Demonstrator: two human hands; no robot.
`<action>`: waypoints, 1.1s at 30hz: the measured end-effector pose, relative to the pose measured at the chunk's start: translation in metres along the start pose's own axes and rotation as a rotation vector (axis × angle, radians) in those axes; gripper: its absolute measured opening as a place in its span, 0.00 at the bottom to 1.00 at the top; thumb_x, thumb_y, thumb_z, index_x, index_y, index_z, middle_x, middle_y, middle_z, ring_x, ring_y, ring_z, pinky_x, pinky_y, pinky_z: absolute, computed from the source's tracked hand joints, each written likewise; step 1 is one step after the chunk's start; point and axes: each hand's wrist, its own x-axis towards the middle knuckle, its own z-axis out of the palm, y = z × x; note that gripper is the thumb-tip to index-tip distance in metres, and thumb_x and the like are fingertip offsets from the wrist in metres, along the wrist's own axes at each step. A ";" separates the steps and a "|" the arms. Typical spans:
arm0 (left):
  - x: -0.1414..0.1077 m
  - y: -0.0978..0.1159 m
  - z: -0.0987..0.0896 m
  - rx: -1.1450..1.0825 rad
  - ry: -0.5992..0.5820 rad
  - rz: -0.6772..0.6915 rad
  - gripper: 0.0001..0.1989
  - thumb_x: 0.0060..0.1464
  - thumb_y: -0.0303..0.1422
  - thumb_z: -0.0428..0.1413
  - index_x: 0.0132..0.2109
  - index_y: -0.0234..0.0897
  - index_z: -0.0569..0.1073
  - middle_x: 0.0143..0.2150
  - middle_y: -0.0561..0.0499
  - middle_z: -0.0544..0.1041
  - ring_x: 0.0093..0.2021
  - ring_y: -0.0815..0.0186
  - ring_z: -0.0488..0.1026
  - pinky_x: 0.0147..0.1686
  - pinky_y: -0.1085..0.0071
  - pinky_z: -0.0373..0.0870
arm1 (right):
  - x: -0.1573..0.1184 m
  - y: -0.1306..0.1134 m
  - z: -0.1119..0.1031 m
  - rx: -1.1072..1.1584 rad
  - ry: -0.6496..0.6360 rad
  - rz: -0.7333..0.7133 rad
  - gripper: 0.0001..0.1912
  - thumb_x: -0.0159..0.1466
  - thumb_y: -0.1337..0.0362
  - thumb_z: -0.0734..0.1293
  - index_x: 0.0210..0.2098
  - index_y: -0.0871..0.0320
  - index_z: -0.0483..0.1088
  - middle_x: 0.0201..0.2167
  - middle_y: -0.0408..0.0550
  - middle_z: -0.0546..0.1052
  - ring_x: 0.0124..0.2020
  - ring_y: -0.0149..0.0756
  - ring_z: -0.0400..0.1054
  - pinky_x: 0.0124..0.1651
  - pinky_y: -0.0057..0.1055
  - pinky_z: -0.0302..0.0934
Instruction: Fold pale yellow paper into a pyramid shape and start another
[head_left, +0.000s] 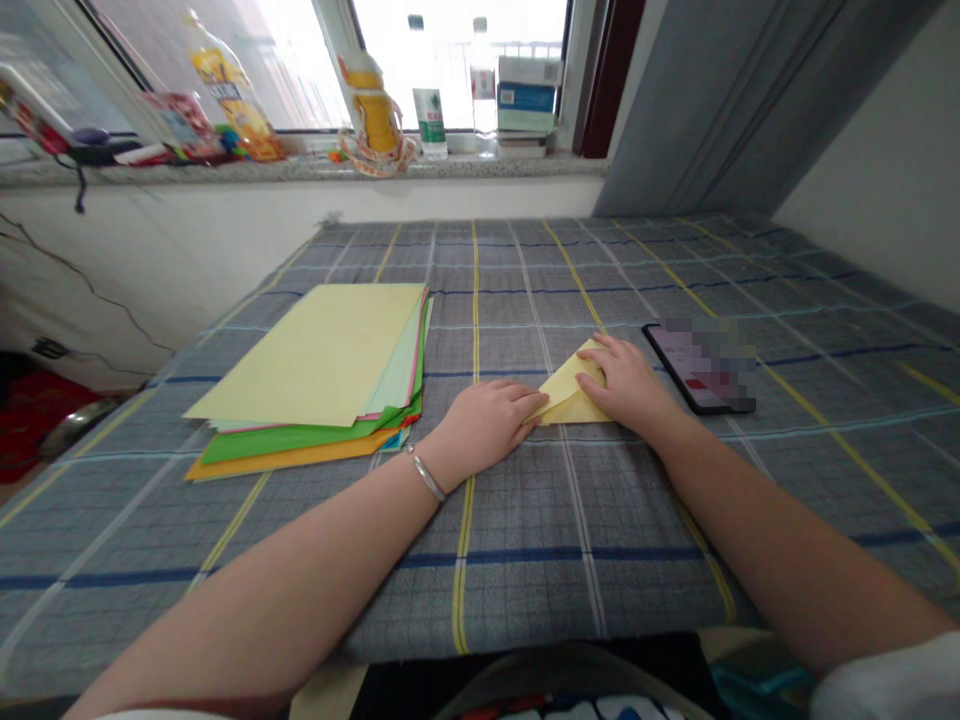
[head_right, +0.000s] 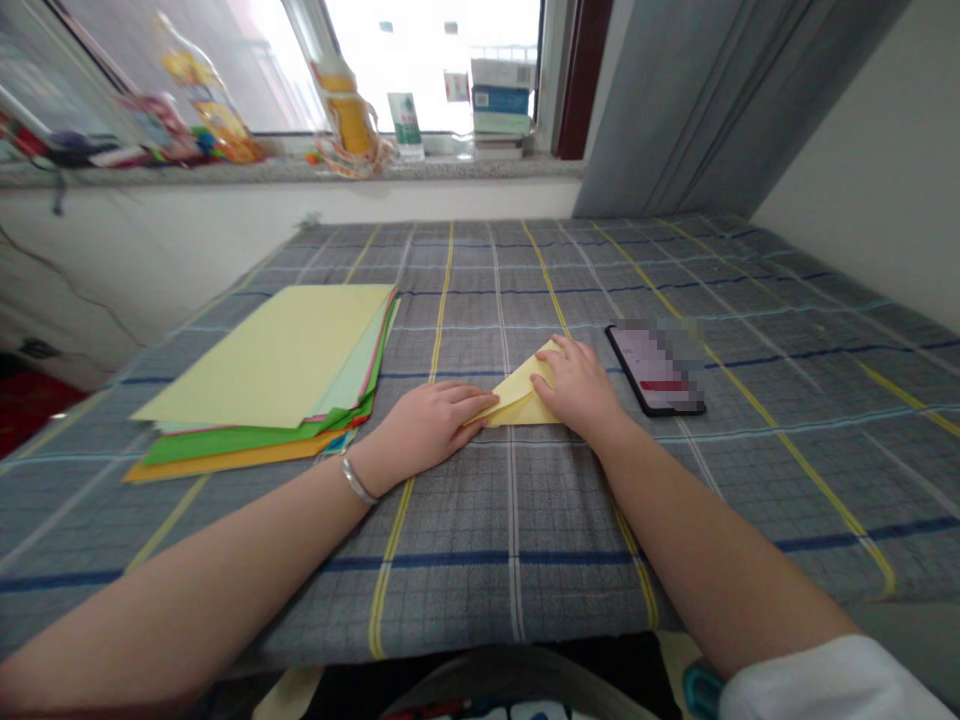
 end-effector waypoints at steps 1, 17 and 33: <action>0.000 0.000 -0.001 -0.002 -0.001 -0.011 0.16 0.66 0.34 0.47 0.56 0.37 0.71 0.50 0.46 0.78 0.50 0.62 0.75 0.50 0.64 0.71 | 0.000 0.000 -0.001 0.010 0.005 0.004 0.20 0.64 0.57 0.61 0.51 0.60 0.73 0.59 0.61 0.68 0.62 0.53 0.59 0.62 0.53 0.54; -0.002 -0.014 0.000 -0.128 -0.006 0.025 0.16 0.60 0.28 0.52 0.55 0.36 0.72 0.49 0.46 0.75 0.49 0.62 0.72 0.52 0.62 0.69 | -0.001 -0.008 -0.010 0.066 0.009 -0.092 0.18 0.66 0.54 0.60 0.44 0.56 0.77 0.56 0.54 0.72 0.57 0.47 0.64 0.61 0.49 0.55; -0.003 -0.010 -0.010 0.035 -0.140 0.124 0.18 0.60 0.26 0.51 0.56 0.41 0.73 0.50 0.47 0.75 0.49 0.59 0.71 0.50 0.61 0.70 | -0.001 -0.007 -0.004 0.045 -0.100 -0.215 0.16 0.65 0.56 0.63 0.46 0.56 0.76 0.54 0.53 0.74 0.57 0.47 0.65 0.60 0.49 0.55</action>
